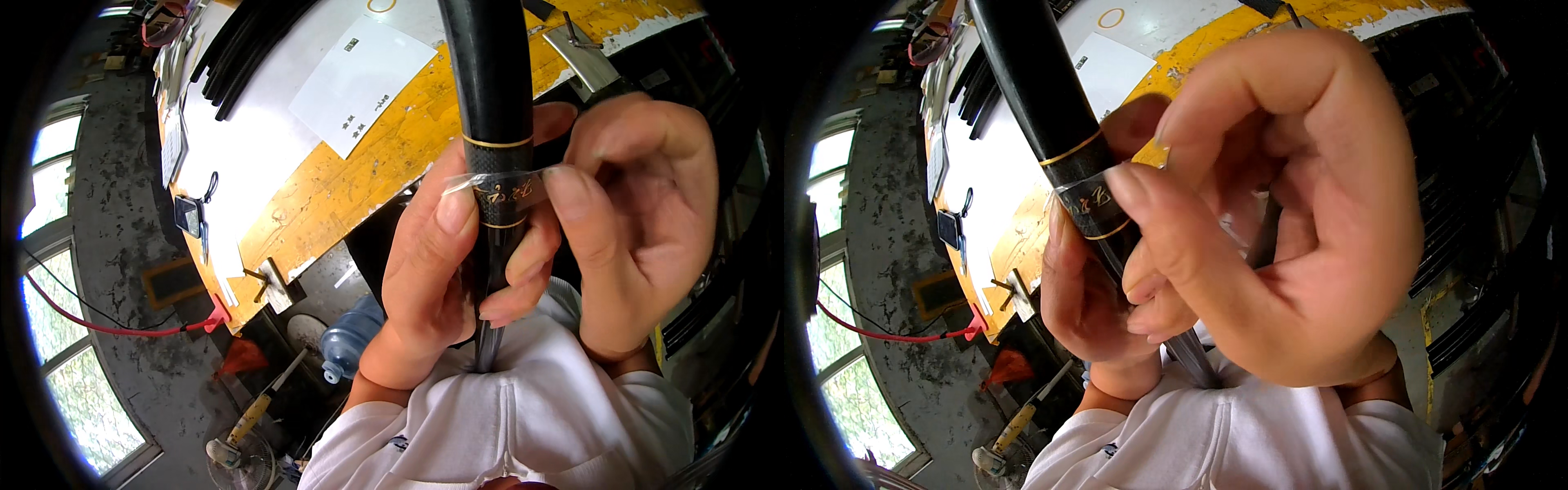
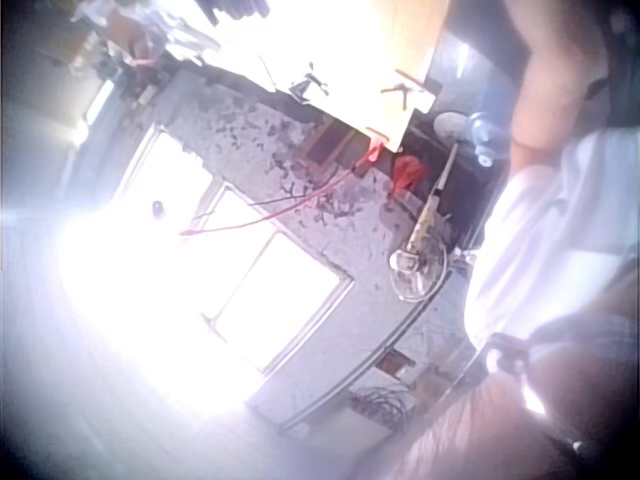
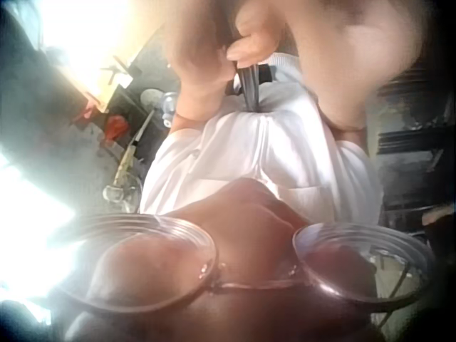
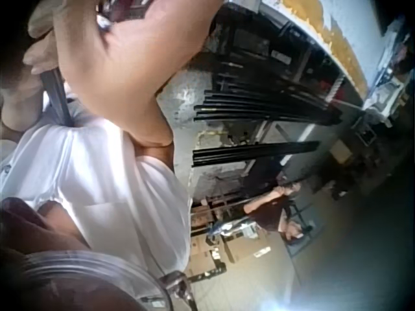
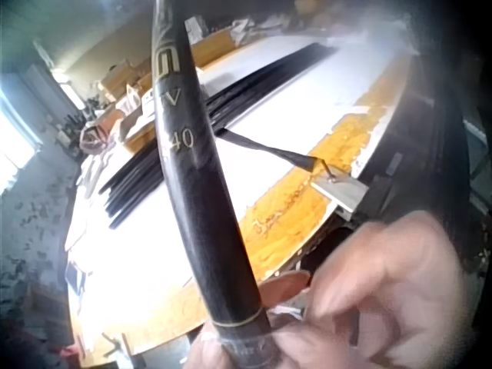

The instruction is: The person applies adhesive labels to black metal tubes. The person picks up a tube, peels a small rectangular label from a sheet, wraps the label around a marked section of the tube, and presses it down firmly to secure it.

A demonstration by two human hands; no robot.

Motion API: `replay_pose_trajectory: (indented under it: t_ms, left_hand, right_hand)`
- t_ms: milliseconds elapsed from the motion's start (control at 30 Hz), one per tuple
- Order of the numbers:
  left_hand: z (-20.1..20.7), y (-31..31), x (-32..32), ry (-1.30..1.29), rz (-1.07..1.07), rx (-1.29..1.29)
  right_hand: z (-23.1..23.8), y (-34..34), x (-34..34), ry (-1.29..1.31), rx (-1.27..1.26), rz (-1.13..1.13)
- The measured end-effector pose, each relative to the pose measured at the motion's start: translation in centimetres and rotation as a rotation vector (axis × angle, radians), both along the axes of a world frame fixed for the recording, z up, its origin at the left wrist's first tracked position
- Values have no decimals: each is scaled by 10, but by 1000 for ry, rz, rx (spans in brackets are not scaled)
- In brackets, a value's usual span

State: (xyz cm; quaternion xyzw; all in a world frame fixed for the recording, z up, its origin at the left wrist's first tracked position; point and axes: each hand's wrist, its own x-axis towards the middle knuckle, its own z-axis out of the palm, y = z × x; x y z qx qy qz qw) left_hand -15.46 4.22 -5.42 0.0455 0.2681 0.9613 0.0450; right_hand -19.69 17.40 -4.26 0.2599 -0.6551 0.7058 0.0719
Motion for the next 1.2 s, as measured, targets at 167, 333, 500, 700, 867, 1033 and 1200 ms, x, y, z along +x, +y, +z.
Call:
replay_pose_trajectory:
  t_ms: [167, 333, 500, 700, 867, 1033, 1200]
  left_hand:
    - [7, -5, -1, -37, -53, -304]
    - [18, -2, -1, -109, -47, -367]
    - [17, 2, 0, -179, 23, -452]
    - [11, 1, 1, -243, -77, -204]
    - [3, -1, 4, -237, -192, 27]
    - [-1, -2, 7, -210, -204, 121]
    - [-2, 3, 12, -148, -118, -494]
  right_hand:
    - [-2, 0, -6, -145, -9, 64]
    - [-3, -9, -6, -419, -194, 241]
    - [-4, -21, -4, -479, -237, 214]
    - [-10, -17, -8, -574, -249, 322]
    - [-20, -18, -8, -559, -233, 275]
    - [-25, -17, -7, -620, -269, 330]
    - [-14, -8, -14, -531, -106, 325]
